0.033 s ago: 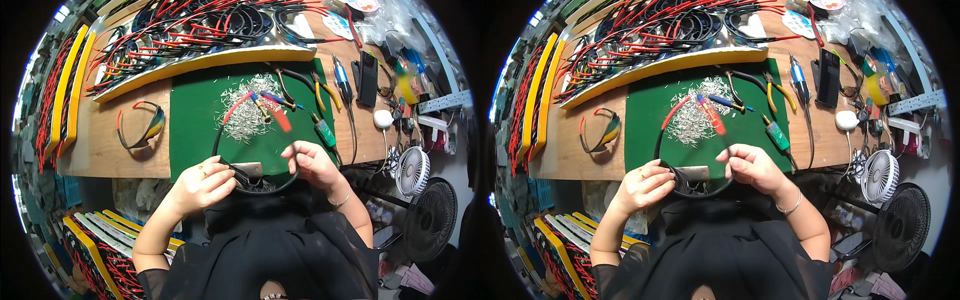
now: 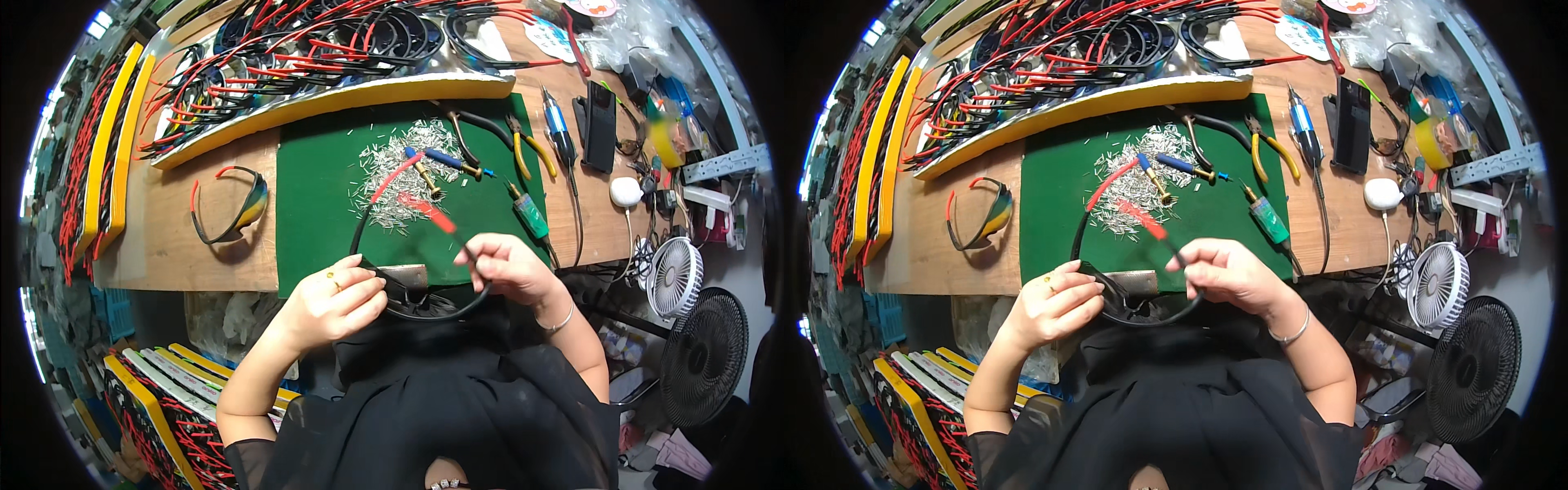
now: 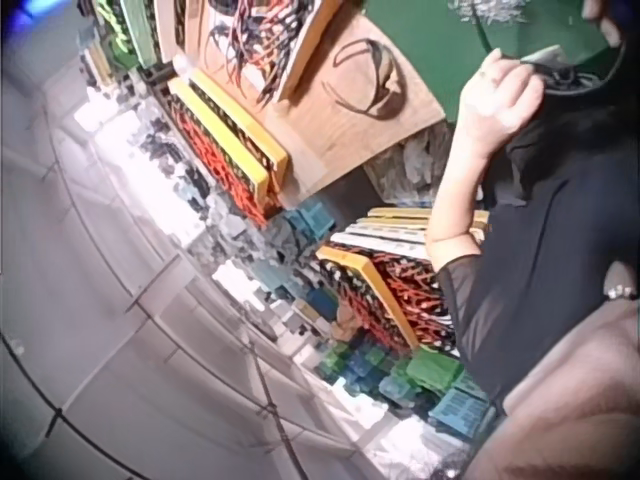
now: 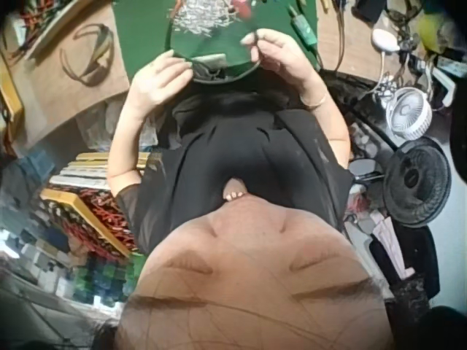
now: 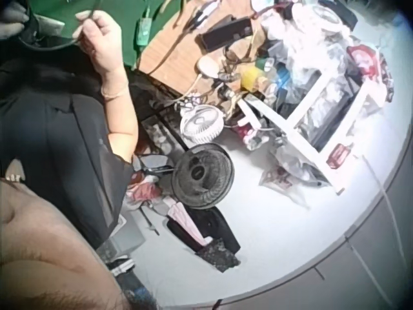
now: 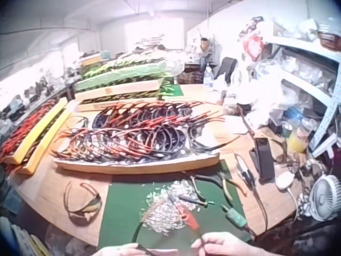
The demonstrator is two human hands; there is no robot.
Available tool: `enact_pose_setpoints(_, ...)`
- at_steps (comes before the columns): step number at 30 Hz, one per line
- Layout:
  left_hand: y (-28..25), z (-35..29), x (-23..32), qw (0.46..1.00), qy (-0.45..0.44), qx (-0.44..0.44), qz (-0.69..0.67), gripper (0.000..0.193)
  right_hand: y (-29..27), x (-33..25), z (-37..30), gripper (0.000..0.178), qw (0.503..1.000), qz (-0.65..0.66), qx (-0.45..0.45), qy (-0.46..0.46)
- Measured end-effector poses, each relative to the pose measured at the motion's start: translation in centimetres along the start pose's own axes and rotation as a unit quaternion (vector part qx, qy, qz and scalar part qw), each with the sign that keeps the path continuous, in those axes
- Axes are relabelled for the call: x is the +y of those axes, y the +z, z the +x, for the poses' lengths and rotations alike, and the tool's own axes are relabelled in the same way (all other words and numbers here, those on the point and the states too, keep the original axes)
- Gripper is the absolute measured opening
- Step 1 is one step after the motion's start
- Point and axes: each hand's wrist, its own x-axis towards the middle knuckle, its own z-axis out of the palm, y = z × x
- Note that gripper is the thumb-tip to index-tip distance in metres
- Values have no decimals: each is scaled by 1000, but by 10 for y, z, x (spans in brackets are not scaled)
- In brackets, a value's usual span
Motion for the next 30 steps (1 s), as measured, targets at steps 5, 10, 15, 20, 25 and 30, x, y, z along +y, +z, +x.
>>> enact_pose_setpoints(5,0,-3,-2,999,-48,-5,-9,14,5,-1,-6,23,1000,-3,-25,-4)
enact_pose_setpoints(10,25,-15,0,986,-120,79,-87,22,11,-4,-24,16,975,-36,-38,-214)
enact_pose_setpoints(15,61,-3,23,669,-346,323,-573,57,33,-10,-30,19,945,-109,-138,-274)
enact_pose_setpoints(20,69,33,40,341,-442,256,-789,39,53,-11,-19,21,889,-279,-261,-253)
enact_pose_setpoints(25,73,28,43,319,-493,150,-795,38,19,-31,-19,35,885,-400,-92,-219)
enact_pose_setpoints(30,93,29,57,243,-457,87,-851,33,26,-14,23,22,737,-558,101,-368)
